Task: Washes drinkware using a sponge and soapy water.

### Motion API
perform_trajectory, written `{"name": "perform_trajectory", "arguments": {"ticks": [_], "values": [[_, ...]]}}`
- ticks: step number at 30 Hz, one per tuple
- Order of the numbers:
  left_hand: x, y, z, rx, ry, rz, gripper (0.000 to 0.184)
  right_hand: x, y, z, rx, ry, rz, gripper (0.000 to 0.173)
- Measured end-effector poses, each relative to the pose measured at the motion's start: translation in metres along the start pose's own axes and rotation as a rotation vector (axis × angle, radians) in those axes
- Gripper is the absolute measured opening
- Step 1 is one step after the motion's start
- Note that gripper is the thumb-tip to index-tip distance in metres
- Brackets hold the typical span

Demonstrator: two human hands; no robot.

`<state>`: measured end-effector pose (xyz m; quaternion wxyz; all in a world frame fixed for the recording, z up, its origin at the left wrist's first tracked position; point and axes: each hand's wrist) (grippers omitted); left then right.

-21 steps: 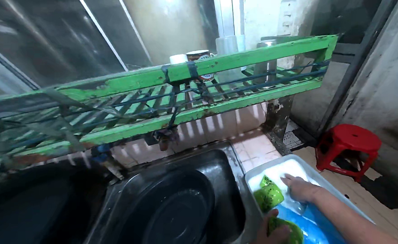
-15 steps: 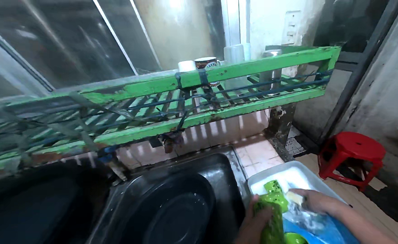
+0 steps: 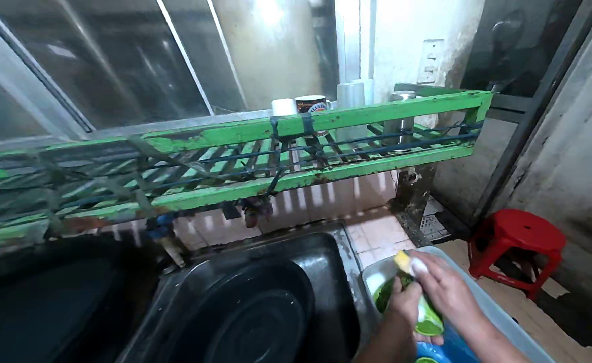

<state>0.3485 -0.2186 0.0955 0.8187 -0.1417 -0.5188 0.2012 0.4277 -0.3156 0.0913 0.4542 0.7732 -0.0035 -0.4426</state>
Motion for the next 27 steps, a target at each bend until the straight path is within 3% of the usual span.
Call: {"name": "perform_trajectory", "arguments": {"ticks": [2,3,5,8,11,13,16,17,18,21,23,24,25,27], "values": [[0.010,0.016,0.000,-0.146,0.003,-0.150,0.091,-0.001,0.024,-0.010,-0.112,-0.339,-0.270,0.034],[0.017,0.026,0.000,-0.180,-0.027,-0.217,0.090,0.002,0.032,-0.010,-0.130,-0.460,-0.367,0.033],[0.031,0.047,-0.001,-0.169,-0.124,-0.228,0.065,0.002,0.036,-0.003,-0.116,-0.545,-0.472,0.029],[0.039,0.066,-0.009,-0.089,-0.176,-0.264,0.043,-0.022,0.023,0.013,-0.170,-0.483,-0.551,0.034],[0.059,0.067,-0.019,-0.070,-0.124,-0.425,0.052,-0.030,0.010,0.024,-0.188,-0.329,-0.901,0.037],[0.070,0.059,-0.022,-0.045,-0.250,-0.237,0.047,-0.029,0.012,0.024,-0.162,-0.223,-1.199,0.036],[0.055,0.027,-0.019,-0.062,-0.497,0.200,0.045,-0.041,0.007,0.017,-0.026,-0.110,-1.567,0.035],[0.048,0.016,-0.017,-0.038,-0.500,0.267,0.049,-0.047,0.002,0.017,0.022,-0.111,-1.541,0.035],[0.041,0.009,-0.015,-0.007,-0.490,0.290,0.051,-0.053,-0.006,0.021,0.060,-0.122,-1.348,0.032],[0.018,0.001,-0.018,0.053,-0.386,0.221,0.059,-0.021,-0.034,0.038,-0.001,0.018,-0.205,0.035],[0.004,-0.008,-0.020,0.150,-0.348,0.196,0.064,0.013,-0.040,0.039,-0.085,0.178,0.242,0.038],[-0.001,-0.010,-0.021,0.181,-0.345,0.200,0.065,0.026,-0.042,0.038,-0.100,0.189,0.214,0.038],[-0.004,-0.010,-0.022,0.189,-0.364,0.218,0.064,0.034,-0.045,0.036,-0.072,0.143,0.011,0.036],[-0.002,-0.004,-0.017,0.124,-0.414,0.290,0.057,0.014,-0.039,0.030,0.039,-0.120,-0.721,0.029]]}}
Point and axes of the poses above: each hand's wrist, its own z-axis away from the middle knuckle, its own y-axis out of the back of the hand, x = y × z, and after that the axes turned 15 degrees about -x, right-handed
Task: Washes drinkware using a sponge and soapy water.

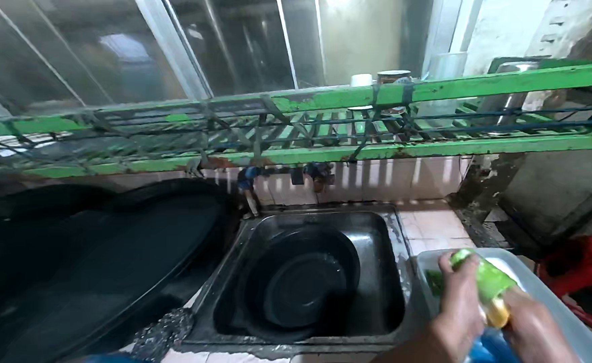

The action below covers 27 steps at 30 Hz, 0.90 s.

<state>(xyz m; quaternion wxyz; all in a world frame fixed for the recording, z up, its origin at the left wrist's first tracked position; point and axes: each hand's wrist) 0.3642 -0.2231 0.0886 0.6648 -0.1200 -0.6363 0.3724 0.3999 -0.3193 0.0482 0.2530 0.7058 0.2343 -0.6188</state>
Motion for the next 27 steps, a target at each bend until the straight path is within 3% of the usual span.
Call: {"name": "perform_trajectory", "arguments": {"ticks": [1,2,3,5,7,9,13,16,20,24,27], "values": [[0.007,0.003,0.000,-0.046,0.006,0.052,0.054,-0.028,-0.013,-0.001,0.100,-0.125,-0.332,0.026],[0.014,0.006,-0.002,-0.097,0.012,0.084,0.051,-0.051,-0.026,-0.001,0.166,-0.184,-0.467,0.024],[0.019,0.008,-0.005,-0.142,0.026,0.098,0.047,-0.062,-0.038,0.000,0.192,-0.178,-0.404,0.024],[0.025,0.010,-0.007,-0.162,0.065,0.016,0.048,-0.047,-0.042,0.003,0.082,-0.027,0.156,0.035],[0.016,0.005,-0.002,-0.025,0.052,-0.056,0.056,-0.015,-0.028,-0.003,-0.002,0.219,0.884,0.037],[0.005,0.000,0.004,0.105,0.044,-0.067,0.061,-0.001,-0.018,-0.004,-0.096,0.208,1.067,0.040],[0.016,0.013,-0.006,0.141,0.003,-0.020,0.061,-0.040,-0.031,0.003,-0.158,-0.254,0.284,0.039],[0.041,0.030,-0.022,0.121,-0.041,-0.055,0.066,-0.063,-0.018,0.018,-0.173,-0.235,-0.010,0.047],[0.052,0.035,-0.016,-0.018,-0.012,-0.532,0.089,-0.073,0.009,0.029,-0.034,-0.053,0.074,0.049],[0.024,-0.002,0.012,-0.237,0.059,-1.398,0.068,-0.052,0.014,-0.003,0.019,0.160,0.654,0.056],[0.023,-0.016,0.020,-0.307,0.163,-1.676,0.081,-0.056,0.022,-0.026,0.034,-0.187,0.354,0.037]]}}
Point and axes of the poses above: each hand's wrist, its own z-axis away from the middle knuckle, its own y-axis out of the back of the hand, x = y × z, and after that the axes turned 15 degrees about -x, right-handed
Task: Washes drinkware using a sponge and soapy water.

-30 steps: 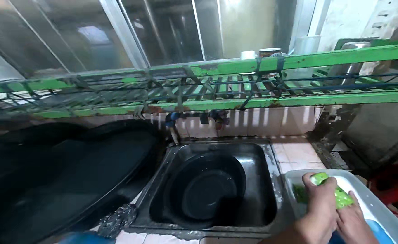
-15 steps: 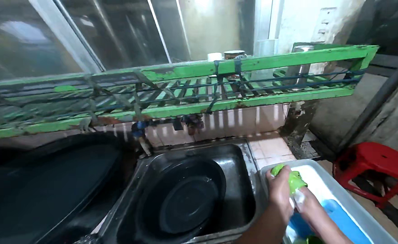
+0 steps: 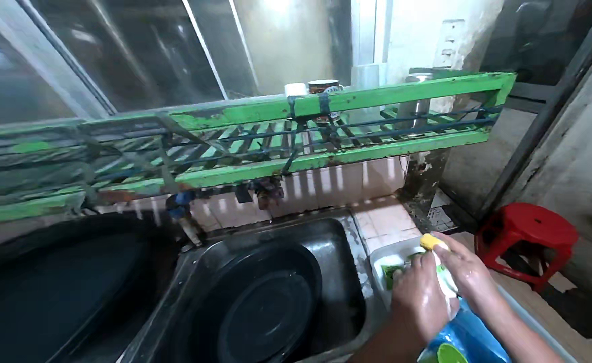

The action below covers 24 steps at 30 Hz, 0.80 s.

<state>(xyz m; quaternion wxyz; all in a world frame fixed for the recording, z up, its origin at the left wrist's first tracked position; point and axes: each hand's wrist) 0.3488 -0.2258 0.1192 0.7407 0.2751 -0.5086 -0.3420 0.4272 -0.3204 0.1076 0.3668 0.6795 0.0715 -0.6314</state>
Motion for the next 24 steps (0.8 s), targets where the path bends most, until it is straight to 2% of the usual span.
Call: {"name": "perform_trajectory", "arguments": {"ticks": [1,2,4,5,6,7,9,10,12,13,15,16,17,19,22,24], "values": [[0.001,0.004,0.000,-0.030,0.019,-0.036,0.082,-0.002,-0.001,0.000,-0.006,-0.046,-0.032,0.037],[0.000,0.008,-0.001,-0.042,0.040,-0.041,0.078,-0.004,-0.005,0.007,-0.006,-0.017,0.028,0.039],[-0.010,0.011,-0.008,-0.003,0.063,0.052,0.057,0.000,-0.023,0.029,0.068,0.238,0.268,0.045],[-0.017,0.009,-0.011,0.038,0.055,0.133,0.053,0.003,-0.033,0.036,0.117,0.371,0.340,0.046],[-0.023,0.005,-0.013,0.086,0.033,0.214,0.051,0.005,-0.040,0.038,0.145,0.452,0.368,0.048],[-0.023,0.005,-0.011,0.094,0.025,0.238,0.050,0.005,-0.042,0.037,0.156,0.452,0.348,0.049],[-0.010,0.012,-0.004,0.013,0.036,0.064,0.058,-0.003,-0.028,0.025,0.129,0.262,0.185,0.048],[-0.004,0.015,-0.001,-0.010,0.034,0.000,0.069,-0.009,-0.018,0.016,0.100,0.134,0.067,0.045],[-0.002,0.016,0.001,0.010,0.020,-0.077,0.079,-0.016,-0.011,0.004,0.086,0.001,-0.080,0.041],[-0.006,0.017,0.001,0.053,0.003,-0.084,0.075,-0.017,-0.015,0.006,0.093,0.026,-0.055,0.041],[-0.021,0.024,0.000,0.144,-0.012,-0.054,0.063,-0.015,-0.030,0.019,0.114,0.215,0.100,0.041],[-0.032,0.030,-0.001,0.174,0.015,-0.032,0.064,-0.012,-0.037,0.025,0.098,0.302,0.148,0.041],[-0.046,0.037,-0.002,0.207,0.056,-0.008,0.068,-0.008,-0.040,0.032,0.056,0.348,0.181,0.041],[-0.088,0.049,-0.002,0.262,0.153,-0.005,0.070,0.002,-0.033,0.042,-0.073,0.290,0.204,0.041],[-0.164,0.062,0.019,0.171,0.433,-0.119,0.058,0.034,-0.003,0.040,-0.183,0.011,0.253,0.039],[-0.206,0.062,0.030,0.048,0.562,-0.173,0.047,0.047,0.013,0.034,-0.263,-0.142,0.358,0.038]]}}
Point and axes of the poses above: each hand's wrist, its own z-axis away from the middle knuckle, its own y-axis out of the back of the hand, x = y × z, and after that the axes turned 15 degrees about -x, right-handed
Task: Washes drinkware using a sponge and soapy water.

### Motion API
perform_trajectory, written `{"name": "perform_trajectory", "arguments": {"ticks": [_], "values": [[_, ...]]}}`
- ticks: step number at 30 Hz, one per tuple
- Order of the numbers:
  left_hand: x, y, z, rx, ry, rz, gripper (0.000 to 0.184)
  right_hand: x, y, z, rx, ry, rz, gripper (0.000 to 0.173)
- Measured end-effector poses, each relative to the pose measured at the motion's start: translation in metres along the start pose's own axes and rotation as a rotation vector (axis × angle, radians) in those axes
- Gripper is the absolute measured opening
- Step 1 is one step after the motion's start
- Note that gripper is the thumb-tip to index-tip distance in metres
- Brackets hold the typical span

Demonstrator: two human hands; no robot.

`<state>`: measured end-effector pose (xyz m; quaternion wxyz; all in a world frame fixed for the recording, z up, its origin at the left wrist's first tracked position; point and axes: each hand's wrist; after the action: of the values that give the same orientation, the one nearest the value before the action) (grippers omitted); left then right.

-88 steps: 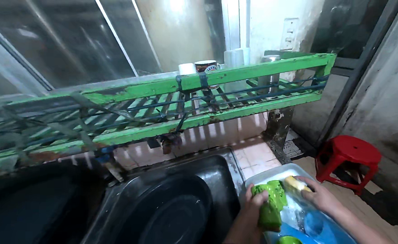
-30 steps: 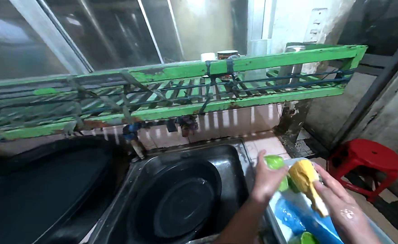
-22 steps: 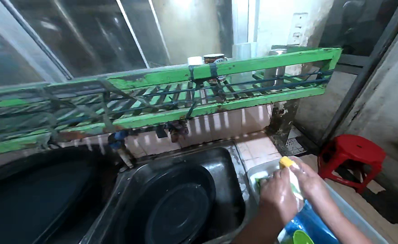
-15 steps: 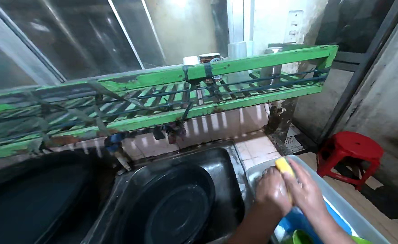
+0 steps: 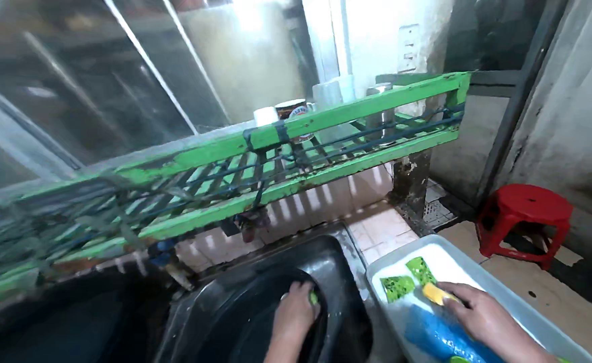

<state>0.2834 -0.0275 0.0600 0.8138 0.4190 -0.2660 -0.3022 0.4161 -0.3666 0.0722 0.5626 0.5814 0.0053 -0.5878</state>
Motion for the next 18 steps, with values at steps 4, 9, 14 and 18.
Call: {"name": "perform_trajectory", "arguments": {"ticks": [4,9,14,18], "values": [[0.040,0.005,0.001,0.046,-0.213,-0.075,0.033,-0.007,-0.006,-0.020,-0.206,-0.117,0.325,0.038],[0.164,-0.026,-0.005,-0.193,-0.650,-0.306,0.034,0.008,-0.033,-0.045,-0.321,-0.190,0.381,0.032],[0.194,-0.061,-0.022,-0.340,-0.380,-0.333,0.067,0.009,-0.026,-0.046,-0.441,-0.214,0.271,0.038],[0.192,-0.065,-0.035,-0.369,-0.366,-0.264,0.080,0.026,-0.027,-0.040,-0.312,-0.133,0.096,0.041]]}}
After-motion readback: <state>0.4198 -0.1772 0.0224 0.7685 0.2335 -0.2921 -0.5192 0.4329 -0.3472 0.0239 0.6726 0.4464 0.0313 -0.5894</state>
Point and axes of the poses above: each hand's wrist, its own z-axis away from the middle knuckle, its own y-axis out of the back of the hand, x = y × z, and after that the axes turned 15 degrees about -x, right-handed
